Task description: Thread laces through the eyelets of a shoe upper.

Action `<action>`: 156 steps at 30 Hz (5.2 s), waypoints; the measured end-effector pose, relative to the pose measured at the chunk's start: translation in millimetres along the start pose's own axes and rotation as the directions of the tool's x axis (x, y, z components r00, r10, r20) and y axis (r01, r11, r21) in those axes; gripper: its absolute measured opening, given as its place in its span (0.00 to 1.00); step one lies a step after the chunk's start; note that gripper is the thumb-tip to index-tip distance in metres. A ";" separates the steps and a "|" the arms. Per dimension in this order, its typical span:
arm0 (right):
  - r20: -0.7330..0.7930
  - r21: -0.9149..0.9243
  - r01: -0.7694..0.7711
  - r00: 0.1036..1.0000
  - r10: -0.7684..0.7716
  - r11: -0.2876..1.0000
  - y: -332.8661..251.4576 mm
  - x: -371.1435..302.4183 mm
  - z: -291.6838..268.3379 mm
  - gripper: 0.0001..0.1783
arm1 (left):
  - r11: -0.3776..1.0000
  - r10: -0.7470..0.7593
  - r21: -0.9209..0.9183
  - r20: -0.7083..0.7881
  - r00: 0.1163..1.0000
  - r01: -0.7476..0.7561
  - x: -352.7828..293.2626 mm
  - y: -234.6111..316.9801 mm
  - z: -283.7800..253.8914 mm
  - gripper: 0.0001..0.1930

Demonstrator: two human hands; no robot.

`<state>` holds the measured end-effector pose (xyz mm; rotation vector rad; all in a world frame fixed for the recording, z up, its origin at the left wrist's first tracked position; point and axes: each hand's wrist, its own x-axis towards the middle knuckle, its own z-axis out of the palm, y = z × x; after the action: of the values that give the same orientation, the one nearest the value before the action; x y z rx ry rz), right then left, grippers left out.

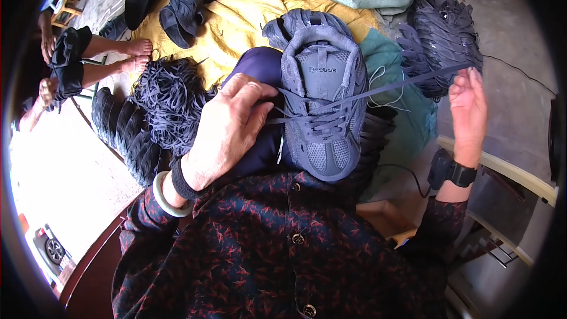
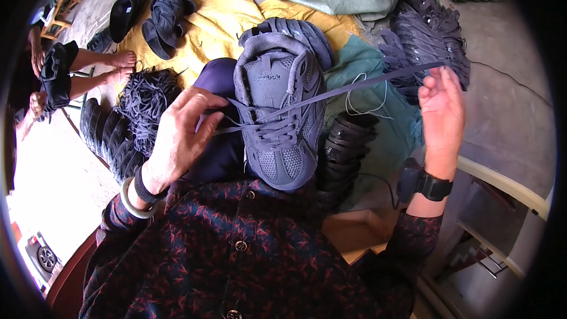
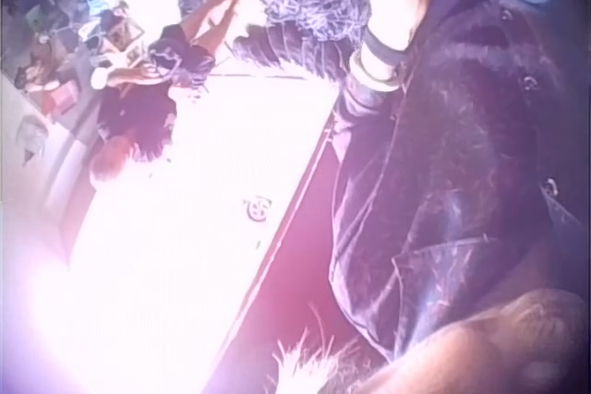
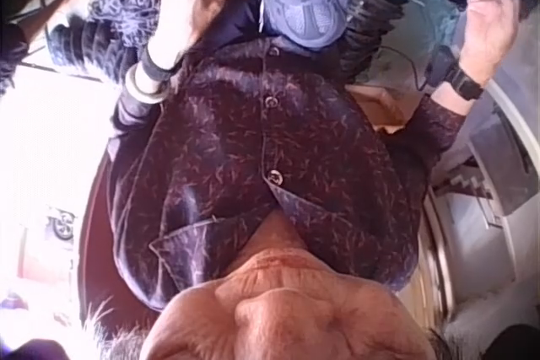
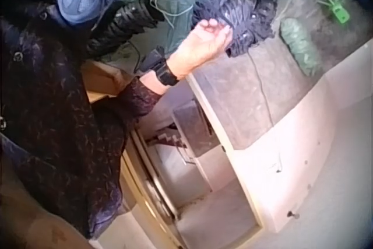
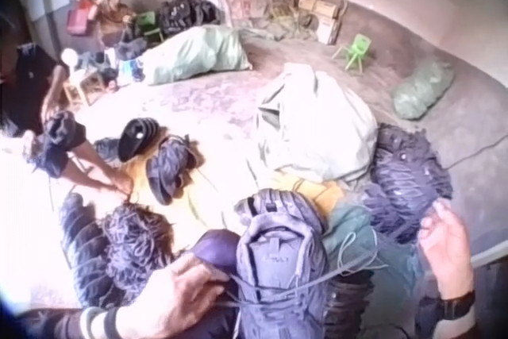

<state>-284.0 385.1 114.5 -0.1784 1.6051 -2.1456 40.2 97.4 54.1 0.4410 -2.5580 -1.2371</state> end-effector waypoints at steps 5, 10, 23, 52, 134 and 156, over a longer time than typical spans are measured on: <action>0.346 0.402 -0.291 0.926 0.150 0.868 22.1 3.7 2.2 0.13 | 0.991 -0.091 -0.088 0.113 0.989 0.101 -11.7 22.8 -4.2 0.08; 0.406 0.474 -0.232 0.914 0.024 0.849 39.5 12.0 10.3 0.16 | 0.993 -0.043 -0.105 0.119 0.992 0.056 -11.9 12.3 9.2 0.08; -0.044 -0.366 0.247 0.959 -0.282 0.897 -1.7 54.2 -12.2 0.18 | 0.906 -0.179 -0.307 0.346 0.921 0.292 -0.5 -9.4 -16.1 0.04; -0.026 -0.828 0.339 0.773 -0.634 0.446 -198.9 156.1 -333.5 0.16 | 0.990 0.059 -0.135 0.131 0.990 -0.041 24.7 15.4 1.9 0.20; 0.843 -0.489 0.773 0.538 -0.009 0.403 65.9 -33.2 124.7 0.37 | 0.895 0.387 0.177 0.142 0.911 -0.408 73.6 40.2 31.9 0.09; 0.836 -0.530 0.840 0.541 -0.095 0.117 71.7 -55.6 141.6 0.09 | 0.998 0.043 -0.055 0.143 0.989 -0.035 58.0 26.2 -2.1 0.10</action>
<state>-163.2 269.0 100.8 -1.9367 2.2553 -0.7689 -16.3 89.3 82.1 0.2991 -2.6318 -1.3645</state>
